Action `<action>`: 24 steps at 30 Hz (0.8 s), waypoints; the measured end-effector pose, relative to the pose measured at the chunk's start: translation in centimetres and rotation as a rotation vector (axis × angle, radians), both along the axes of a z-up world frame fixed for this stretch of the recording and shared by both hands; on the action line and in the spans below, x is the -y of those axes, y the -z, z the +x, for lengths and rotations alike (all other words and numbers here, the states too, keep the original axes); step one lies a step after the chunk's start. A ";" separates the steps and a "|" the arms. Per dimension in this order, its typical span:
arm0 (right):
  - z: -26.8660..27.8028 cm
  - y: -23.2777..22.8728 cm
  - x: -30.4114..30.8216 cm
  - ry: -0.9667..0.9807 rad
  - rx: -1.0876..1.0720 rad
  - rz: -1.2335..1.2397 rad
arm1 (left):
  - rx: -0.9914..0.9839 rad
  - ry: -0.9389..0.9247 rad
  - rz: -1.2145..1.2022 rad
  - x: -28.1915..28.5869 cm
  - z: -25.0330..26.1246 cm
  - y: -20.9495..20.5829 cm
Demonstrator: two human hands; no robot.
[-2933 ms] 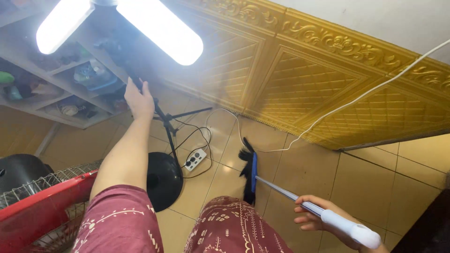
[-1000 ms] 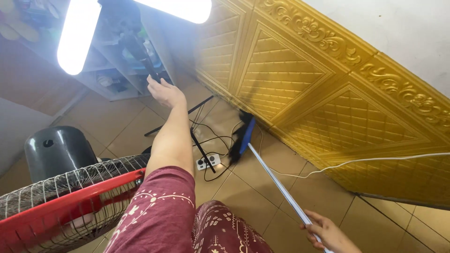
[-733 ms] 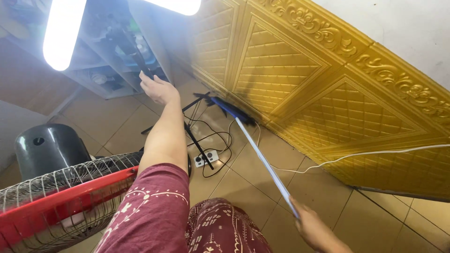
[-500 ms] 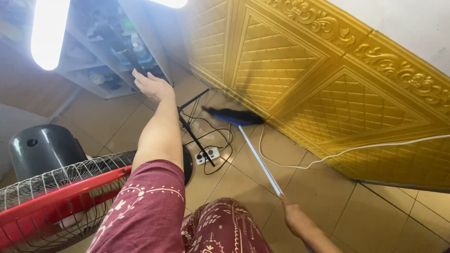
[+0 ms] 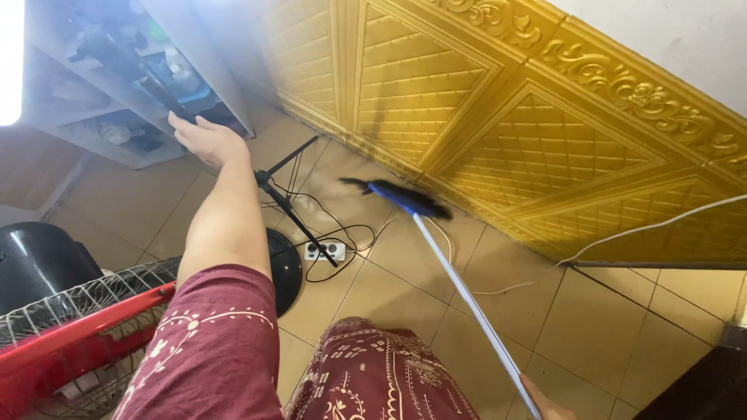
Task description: Sweeping the floor in multiple rooms of a house using a broom.
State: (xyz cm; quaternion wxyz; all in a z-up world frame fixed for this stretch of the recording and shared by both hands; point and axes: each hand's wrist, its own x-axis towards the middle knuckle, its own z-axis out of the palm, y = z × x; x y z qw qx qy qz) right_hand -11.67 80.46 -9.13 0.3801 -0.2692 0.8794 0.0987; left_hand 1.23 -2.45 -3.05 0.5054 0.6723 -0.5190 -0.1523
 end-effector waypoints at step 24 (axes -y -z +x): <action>-2.3 5.7 -4.5 0.181 -0.109 0.049 | -0.078 0.085 -0.085 -1.0 -0.6 0.7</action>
